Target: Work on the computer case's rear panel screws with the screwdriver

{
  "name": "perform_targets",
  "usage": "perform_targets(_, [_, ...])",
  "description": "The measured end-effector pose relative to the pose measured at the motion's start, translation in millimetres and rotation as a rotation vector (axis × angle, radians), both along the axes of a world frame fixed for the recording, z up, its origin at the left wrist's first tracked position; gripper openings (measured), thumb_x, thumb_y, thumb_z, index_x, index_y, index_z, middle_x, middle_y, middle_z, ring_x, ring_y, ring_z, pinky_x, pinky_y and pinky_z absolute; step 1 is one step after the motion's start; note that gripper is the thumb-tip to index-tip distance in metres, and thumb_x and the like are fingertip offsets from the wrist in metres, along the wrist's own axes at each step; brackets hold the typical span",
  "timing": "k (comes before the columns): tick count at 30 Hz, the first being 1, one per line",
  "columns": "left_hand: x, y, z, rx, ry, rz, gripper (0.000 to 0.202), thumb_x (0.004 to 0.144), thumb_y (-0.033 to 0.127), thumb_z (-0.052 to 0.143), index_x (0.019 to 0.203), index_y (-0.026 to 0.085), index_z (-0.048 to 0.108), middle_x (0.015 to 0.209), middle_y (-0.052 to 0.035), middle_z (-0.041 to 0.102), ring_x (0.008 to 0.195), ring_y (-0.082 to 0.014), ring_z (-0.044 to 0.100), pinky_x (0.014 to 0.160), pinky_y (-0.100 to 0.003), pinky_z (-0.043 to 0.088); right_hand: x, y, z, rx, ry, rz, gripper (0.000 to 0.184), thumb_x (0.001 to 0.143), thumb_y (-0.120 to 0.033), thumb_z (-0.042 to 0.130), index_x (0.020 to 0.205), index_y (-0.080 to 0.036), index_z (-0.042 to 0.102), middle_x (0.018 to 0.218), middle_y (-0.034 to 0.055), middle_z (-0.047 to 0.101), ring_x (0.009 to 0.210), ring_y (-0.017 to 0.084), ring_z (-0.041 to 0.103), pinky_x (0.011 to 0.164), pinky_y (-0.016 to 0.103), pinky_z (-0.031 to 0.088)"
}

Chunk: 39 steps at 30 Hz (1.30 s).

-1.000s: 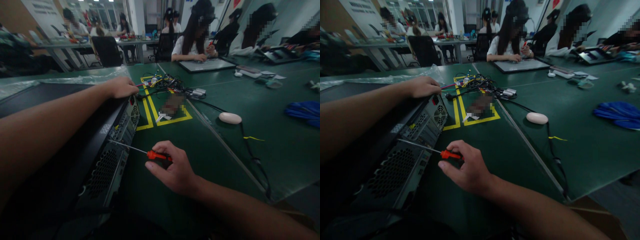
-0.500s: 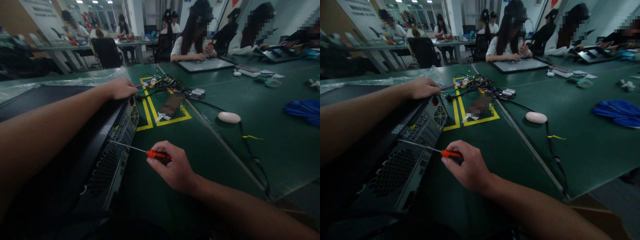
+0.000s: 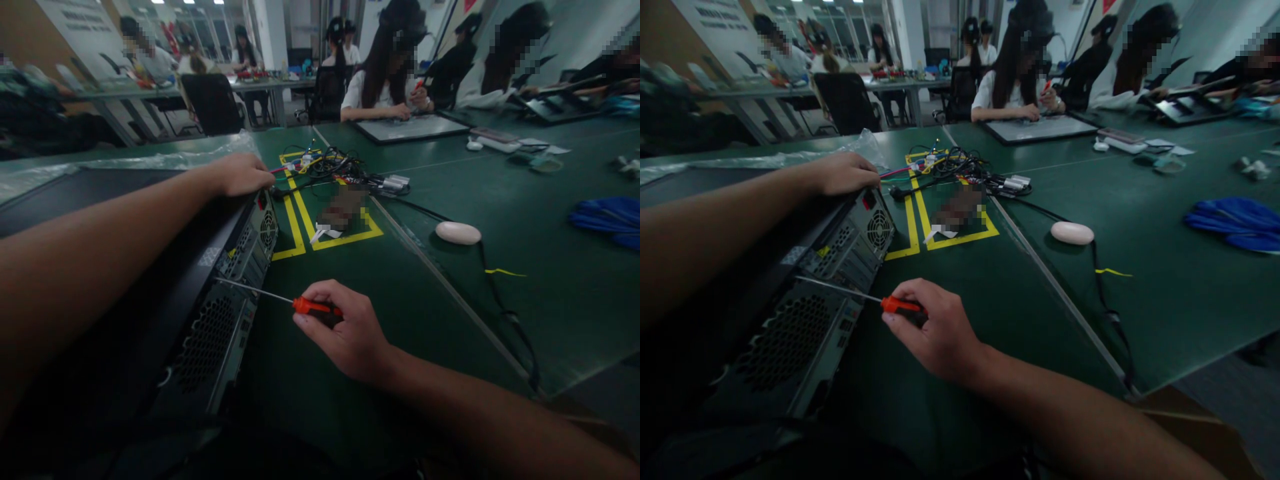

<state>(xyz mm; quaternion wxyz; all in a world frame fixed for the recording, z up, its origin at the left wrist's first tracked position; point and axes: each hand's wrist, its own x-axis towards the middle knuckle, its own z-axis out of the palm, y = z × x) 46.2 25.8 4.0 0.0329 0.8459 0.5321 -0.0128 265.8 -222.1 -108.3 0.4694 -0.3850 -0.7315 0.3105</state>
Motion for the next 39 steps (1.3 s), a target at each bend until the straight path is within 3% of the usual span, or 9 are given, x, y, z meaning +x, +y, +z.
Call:
perform_targets(10, [-0.4, 2.6, -1.7, -0.021, 0.001, 0.064, 0.059, 0.078, 0.058, 0.044, 0.1, 0.02, 0.082, 0.098, -0.0145, 0.075, 0.093, -0.0334, 0.067, 0.087, -0.041, 0.049, -0.5, 0.5, 0.0, -0.004, 0.007, 0.002, 0.01, 0.093, -0.023, 0.075, 0.1, -0.022, 0.067, 0.09, 0.001, 0.074, 0.075, 0.016, 0.067, 0.072, 0.029, 0.053])
perform_targets(19, [1.6, 0.1, 0.4, -0.031, 0.014, 0.072, 0.06, 0.081, 0.057, 0.042, 0.103, 0.017, 0.082, 0.098, -0.0127, 0.074, 0.095, -0.0315, 0.066, 0.087, -0.038, 0.049, -0.3, 1.4, 1.4, 0.044, 0.007, -0.012, 0.008, 0.095, -0.022, 0.075, 0.101, -0.018, 0.073, 0.088, 0.0019, 0.073, 0.074, 0.016, 0.065, 0.069, 0.027, 0.05])
perform_targets(24, [2.2, -0.8, 1.7, -0.033, 0.009, 0.08, 0.061, 0.079, 0.057, 0.043, 0.106, 0.017, 0.082, 0.098, -0.013, 0.074, 0.095, -0.0321, 0.065, 0.087, -0.038, 0.049, -1.3, 0.9, 0.4, 0.035, -0.028, 0.006, 0.014, 0.101, -0.023, 0.066, 0.099, -0.015, 0.077, 0.082, 0.0026, 0.069, 0.071, 0.015, 0.063, 0.067, 0.028, 0.048])
perform_targets(28, [2.5, -1.9, 2.0, -0.031, 0.025, 0.074, 0.062, 0.08, 0.056, 0.042, 0.106, 0.016, 0.081, 0.099, -0.0139, 0.074, 0.096, -0.0318, 0.065, 0.086, -0.038, 0.048, -2.6, -0.7, -1.5, -0.006, 0.022, 0.015, 0.012, 0.098, -0.025, 0.07, 0.108, -0.018, 0.072, 0.087, 0.002, 0.071, 0.074, 0.016, 0.066, 0.068, 0.028, 0.05])
perform_targets(31, [2.5, -1.3, 0.7, -0.013, 0.029, 0.063, 0.062, 0.081, 0.054, 0.04, 0.102, 0.013, 0.081, 0.096, -0.0156, 0.073, 0.092, -0.0317, 0.065, 0.083, -0.039, 0.048, -2.6, -0.4, -2.1, -0.006, 0.031, 0.016, 0.022, 0.09, -0.024, 0.08, 0.107, -0.02, 0.066, 0.088, -0.0003, 0.07, 0.071, 0.015, 0.064, 0.066, 0.026, 0.049])
perform_targets(39, [0.6, 2.5, -0.5, -0.022, 0.011, 0.055, 0.057, 0.083, 0.053, 0.04, 0.098, 0.014, 0.08, 0.091, -0.0138, 0.072, 0.089, -0.03, 0.064, 0.081, -0.038, 0.048, -2.3, 1.5, 0.2, 0.006, 0.036, 0.039, 0.015, 0.091, -0.015, 0.075, 0.1, -0.021, 0.065, 0.085, -0.0022, 0.069, 0.069, 0.012, 0.061, 0.068, 0.025, 0.048])
